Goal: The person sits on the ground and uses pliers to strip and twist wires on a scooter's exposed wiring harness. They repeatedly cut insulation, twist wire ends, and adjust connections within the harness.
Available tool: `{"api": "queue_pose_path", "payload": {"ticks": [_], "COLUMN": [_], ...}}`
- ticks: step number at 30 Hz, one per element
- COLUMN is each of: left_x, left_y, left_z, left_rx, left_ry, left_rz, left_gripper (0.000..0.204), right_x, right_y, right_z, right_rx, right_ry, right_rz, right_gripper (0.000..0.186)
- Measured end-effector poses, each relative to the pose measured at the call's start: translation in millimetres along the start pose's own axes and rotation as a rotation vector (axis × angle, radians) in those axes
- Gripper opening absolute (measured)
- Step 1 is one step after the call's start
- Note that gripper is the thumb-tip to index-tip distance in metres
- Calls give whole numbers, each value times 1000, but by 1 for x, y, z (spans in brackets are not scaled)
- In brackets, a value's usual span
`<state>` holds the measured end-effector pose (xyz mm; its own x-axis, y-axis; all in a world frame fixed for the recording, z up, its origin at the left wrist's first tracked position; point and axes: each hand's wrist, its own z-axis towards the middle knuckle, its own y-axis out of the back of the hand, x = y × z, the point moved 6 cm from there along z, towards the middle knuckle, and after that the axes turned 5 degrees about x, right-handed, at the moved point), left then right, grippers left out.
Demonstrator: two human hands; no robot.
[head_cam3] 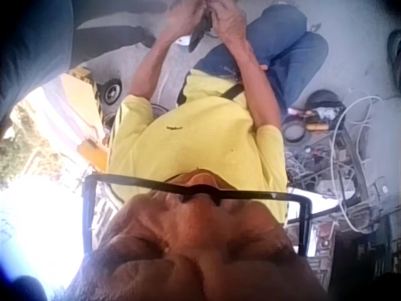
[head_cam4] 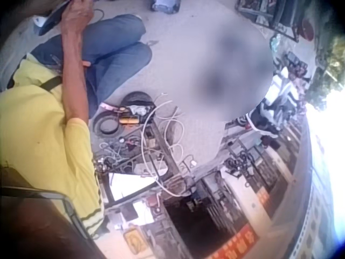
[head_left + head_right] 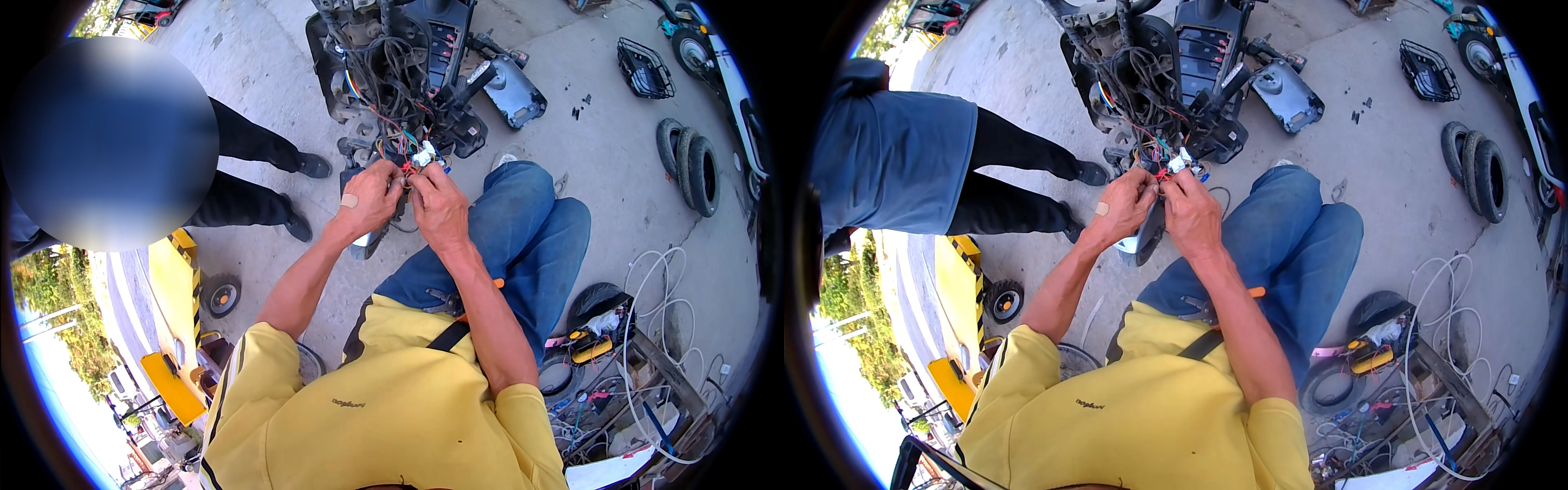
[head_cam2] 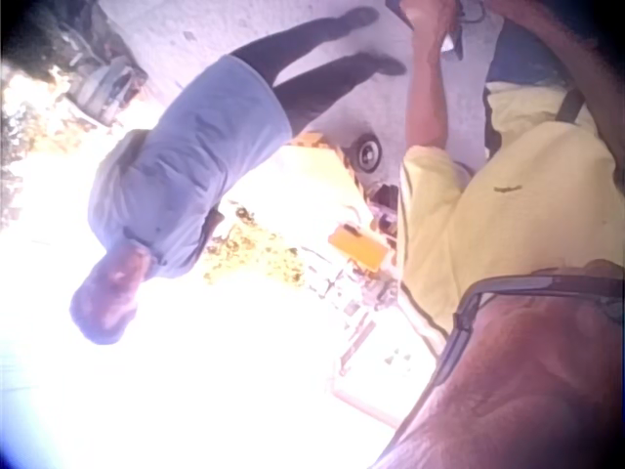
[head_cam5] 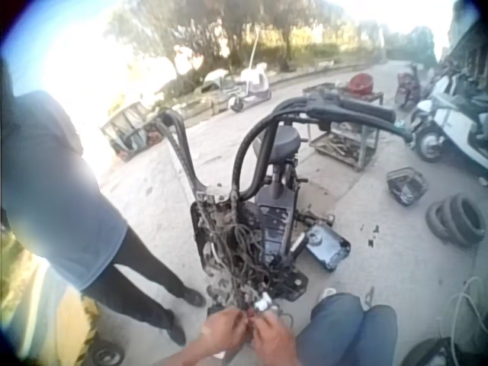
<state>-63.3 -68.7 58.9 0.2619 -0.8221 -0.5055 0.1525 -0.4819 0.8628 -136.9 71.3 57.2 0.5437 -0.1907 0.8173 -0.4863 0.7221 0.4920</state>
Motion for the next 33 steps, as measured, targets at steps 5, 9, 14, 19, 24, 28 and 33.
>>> {"api": "queue_pose_path", "payload": {"ticks": [5, 9, 14, 19, 24, 28, 33], "left_x": [22, 21, -6, -25, -35, -32, -34], "left_y": [-4, 3, 15, 26, 30, 25, 23], "left_z": [13, 9, -1, -2, -1, -3, -2], "left_rx": [416, 290, -31, -127, -188, -198, -192], "left_ry": [446, 181, -108, -201, -366, -459, -507], "left_rz": [-739, -438, -19, 209, 209, 240, 318], "left_gripper": [18, 13, 22, 23, 26, 26, 26], "right_x": [-7, -24, -33, -44, -44, -47, -58], "right_y": [-5, -13, -18, -21, -18, -20, -27], "right_z": [2, 0, -2, 1, 7, 6, 4], "right_rx": [2, 61, 108, 113, 172, 189, 200], "right_ry": [-60, -278, -355, -389, -394, -426, -486], "right_rz": [59, 334, 384, 468, 393, 401, 505], "right_gripper": [11, 11, 14, 15, 15, 18, 20]}}
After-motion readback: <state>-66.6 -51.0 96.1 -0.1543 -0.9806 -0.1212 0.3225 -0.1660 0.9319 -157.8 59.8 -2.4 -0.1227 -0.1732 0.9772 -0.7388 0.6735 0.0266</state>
